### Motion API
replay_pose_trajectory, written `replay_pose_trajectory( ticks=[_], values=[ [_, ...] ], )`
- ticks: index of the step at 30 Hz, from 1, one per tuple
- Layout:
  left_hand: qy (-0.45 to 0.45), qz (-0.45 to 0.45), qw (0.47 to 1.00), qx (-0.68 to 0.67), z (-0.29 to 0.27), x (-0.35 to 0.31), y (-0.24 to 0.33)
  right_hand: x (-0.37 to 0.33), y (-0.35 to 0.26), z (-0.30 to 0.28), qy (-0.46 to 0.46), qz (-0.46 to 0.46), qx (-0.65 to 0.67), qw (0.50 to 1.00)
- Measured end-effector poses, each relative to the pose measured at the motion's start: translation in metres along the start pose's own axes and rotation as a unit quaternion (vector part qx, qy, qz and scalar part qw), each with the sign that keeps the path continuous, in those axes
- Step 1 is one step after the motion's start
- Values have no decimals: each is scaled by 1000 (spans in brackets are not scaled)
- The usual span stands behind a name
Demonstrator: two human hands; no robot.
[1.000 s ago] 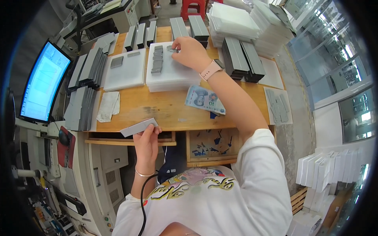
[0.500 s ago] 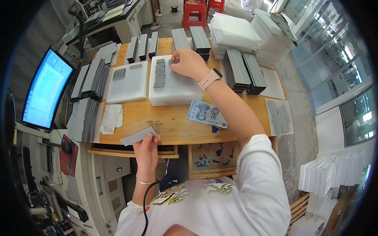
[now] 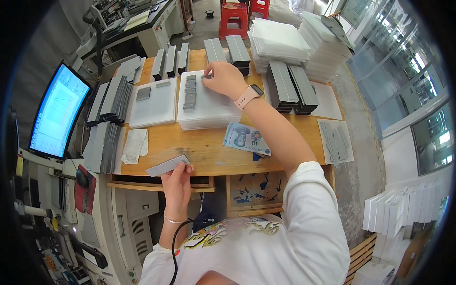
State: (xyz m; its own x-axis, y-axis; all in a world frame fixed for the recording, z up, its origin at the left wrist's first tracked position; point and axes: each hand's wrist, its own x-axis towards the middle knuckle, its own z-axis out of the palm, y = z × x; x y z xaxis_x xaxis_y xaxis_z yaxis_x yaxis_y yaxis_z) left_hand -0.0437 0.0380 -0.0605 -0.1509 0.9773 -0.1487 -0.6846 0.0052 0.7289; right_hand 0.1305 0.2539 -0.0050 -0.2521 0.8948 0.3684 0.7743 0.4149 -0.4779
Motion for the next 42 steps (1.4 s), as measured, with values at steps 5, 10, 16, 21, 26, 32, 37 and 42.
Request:
replay_pose_trajectory(
  ticks=[5, 10, 16, 21, 26, 32, 37, 42],
  values=[
    [6, -4, 1000, 5, 5, 0, 0, -1, 4, -3, -18, -33, 21, 999],
    [-5, 0, 1000, 11, 4, 0, -2, -1, 3, -2, -10, -17, 21, 1000],
    [-1, -4, 1000, 6, 7, -2, -2, -27, -18, -18, 5, 8, 135, 991],
    [35, -15, 999, 11, 7, -1, -3, -118, -62, -16, -192, 101, 492, 843],
    [4, -24, 1000, 19, 14, -3, -6, -157, -74, -15, -202, 140, 546, 801],
    [-12, 9, 998, 53, 12, -10, -10, -167, -79, -15, -201, 190, 548, 790],
    [1, 25, 998, 65, 19, -18, -4, -174, -84, -11, -165, 181, 608, 755],
    [-11, 22, 995, 99, 16, -19, -2, -179, -85, -9, -153, 193, 592, 767]
  ],
)
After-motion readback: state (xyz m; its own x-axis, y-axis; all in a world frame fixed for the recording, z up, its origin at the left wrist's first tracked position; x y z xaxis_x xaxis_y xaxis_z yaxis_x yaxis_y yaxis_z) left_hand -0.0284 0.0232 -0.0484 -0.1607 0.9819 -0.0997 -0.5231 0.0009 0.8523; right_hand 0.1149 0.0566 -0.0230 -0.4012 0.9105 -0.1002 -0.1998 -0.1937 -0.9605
